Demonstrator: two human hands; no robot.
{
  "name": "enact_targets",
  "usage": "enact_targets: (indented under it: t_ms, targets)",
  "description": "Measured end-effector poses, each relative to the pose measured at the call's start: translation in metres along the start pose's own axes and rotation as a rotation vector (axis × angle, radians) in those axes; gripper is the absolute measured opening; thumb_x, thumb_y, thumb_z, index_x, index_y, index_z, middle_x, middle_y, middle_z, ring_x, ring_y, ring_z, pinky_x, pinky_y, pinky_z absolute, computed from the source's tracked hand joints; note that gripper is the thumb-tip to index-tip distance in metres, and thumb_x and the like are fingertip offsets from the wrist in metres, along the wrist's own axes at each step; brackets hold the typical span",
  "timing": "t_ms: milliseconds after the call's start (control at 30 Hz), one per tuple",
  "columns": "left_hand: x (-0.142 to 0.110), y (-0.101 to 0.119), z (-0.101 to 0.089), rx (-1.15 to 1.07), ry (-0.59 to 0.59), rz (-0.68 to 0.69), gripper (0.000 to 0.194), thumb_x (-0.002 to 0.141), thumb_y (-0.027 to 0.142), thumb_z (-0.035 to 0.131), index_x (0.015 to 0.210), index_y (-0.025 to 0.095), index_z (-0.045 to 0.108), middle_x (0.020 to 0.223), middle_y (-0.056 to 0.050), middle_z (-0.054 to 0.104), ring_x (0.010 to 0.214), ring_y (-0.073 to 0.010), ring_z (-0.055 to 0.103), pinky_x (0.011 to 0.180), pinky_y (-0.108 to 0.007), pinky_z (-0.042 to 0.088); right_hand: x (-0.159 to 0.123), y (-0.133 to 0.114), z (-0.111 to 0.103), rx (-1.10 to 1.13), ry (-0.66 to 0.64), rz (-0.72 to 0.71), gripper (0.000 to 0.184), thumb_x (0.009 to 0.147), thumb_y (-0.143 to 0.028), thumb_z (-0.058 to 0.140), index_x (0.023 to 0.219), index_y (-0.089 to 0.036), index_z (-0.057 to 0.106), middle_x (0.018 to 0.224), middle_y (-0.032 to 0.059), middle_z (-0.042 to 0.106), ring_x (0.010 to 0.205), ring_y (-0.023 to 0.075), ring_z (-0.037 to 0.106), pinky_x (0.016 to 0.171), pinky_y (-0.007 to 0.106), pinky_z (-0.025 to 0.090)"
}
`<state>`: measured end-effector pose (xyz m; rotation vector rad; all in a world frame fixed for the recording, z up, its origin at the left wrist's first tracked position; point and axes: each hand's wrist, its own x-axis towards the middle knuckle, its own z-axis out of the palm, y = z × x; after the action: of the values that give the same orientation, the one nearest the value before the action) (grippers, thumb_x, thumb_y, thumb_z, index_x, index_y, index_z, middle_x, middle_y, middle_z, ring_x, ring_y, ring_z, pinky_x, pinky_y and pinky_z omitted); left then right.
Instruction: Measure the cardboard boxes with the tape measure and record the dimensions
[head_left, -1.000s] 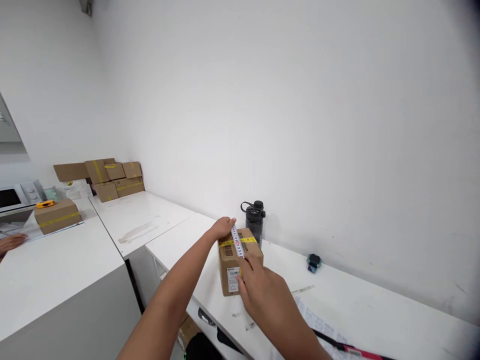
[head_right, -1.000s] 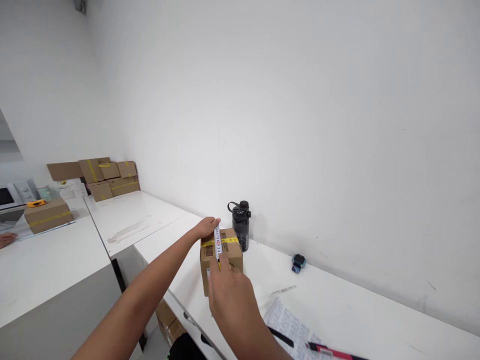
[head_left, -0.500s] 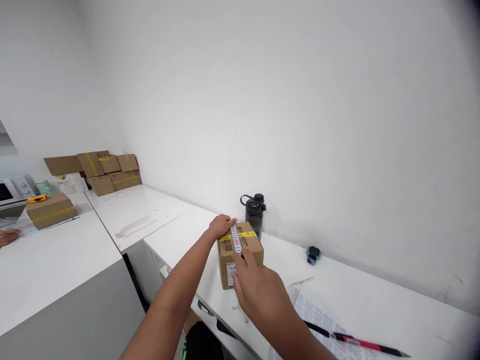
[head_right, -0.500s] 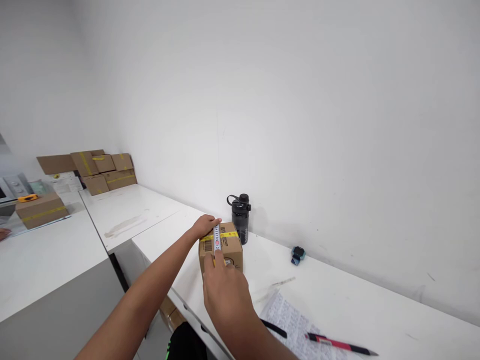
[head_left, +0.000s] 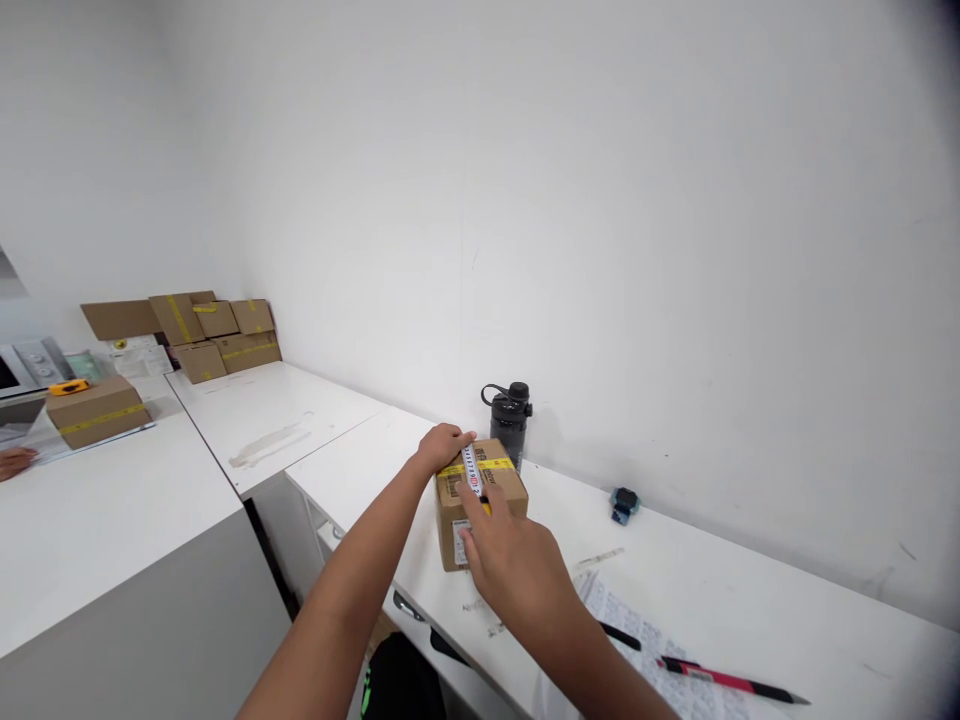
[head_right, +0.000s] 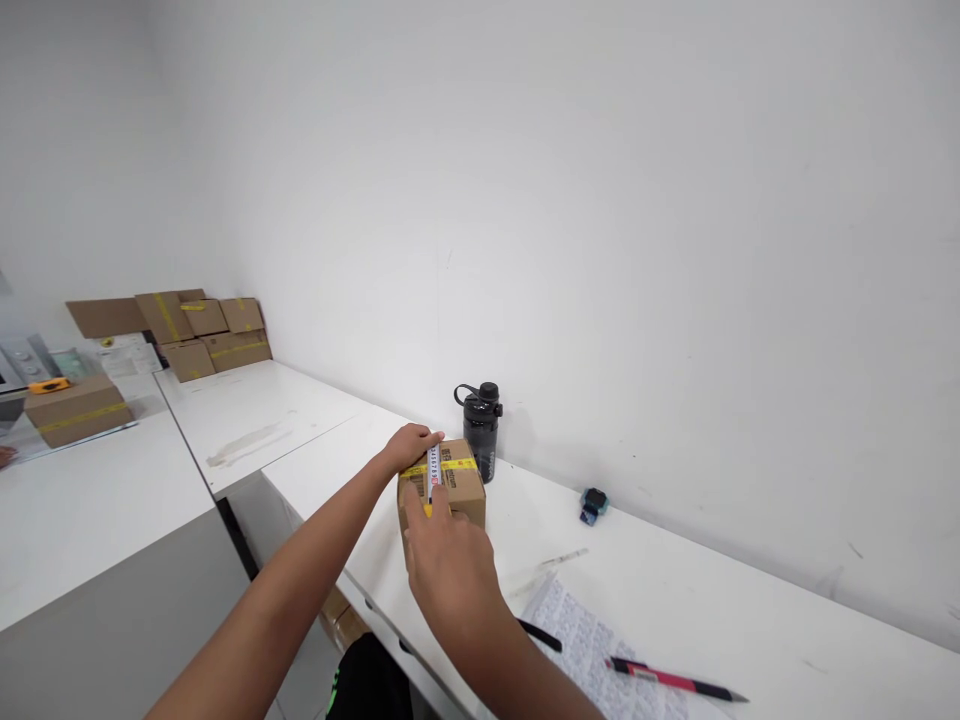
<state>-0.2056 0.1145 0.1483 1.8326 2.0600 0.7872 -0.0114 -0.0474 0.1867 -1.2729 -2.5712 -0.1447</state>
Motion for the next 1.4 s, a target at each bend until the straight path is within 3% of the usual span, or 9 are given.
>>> enact_targets:
  t_ms: [267,667,967,1400]
  targets:
    - [-0.003,0.005,-0.002,0.008,-0.006,-0.018,0.05,0.082,0.064,0.049,0.064,0.02,0.064,0.071,-0.007,0.066,0.072,-0.0221,0.059,0.063,-0.03,0.038,0.001,0.001,0.001,0.01,-0.004,0.009,0.054,0.094,-0.024,0.045,0.147,-0.024,0.035,0.131,0.0196,0.056,0.067,0.0225,0.07,0.052,0.031,0.05]
    - [-0.003,0.005,-0.002,0.022,-0.021,-0.018,0.05,0.082,0.064,0.048,0.064,0.019,0.062,0.07,-0.004,0.065,0.066,-0.0179,0.055,0.058,-0.027,0.035,0.003,0.0,0.002,0.015,-0.032,0.021,0.05,0.094,-0.026,0.044,0.144,-0.023,0.039,0.133,0.0175,0.054,0.071,0.0211,0.069,0.053,0.03,0.049]
    - [-0.002,0.003,-0.001,0.03,-0.02,-0.011,0.049,0.082,0.063,0.048,0.065,0.019,0.062,0.07,-0.003,0.065,0.065,-0.0171,0.055,0.057,-0.027,0.035,0.022,0.006,0.012,0.028,0.041,0.036,0.048,0.096,-0.027,0.043,0.143,-0.019,0.04,0.124,0.0159,0.058,0.074,0.0206,0.067,0.058,0.031,0.051]
    - [-0.005,0.007,-0.003,0.016,-0.024,-0.013,0.049,0.082,0.063,0.048,0.063,0.019,0.062,0.066,-0.003,0.064,0.064,-0.0171,0.055,0.057,-0.028,0.036,0.021,0.007,0.013,0.024,0.052,0.04,0.05,0.095,-0.027,0.044,0.144,-0.019,0.038,0.123,0.015,0.058,0.076,0.0211,0.068,0.06,0.032,0.052]
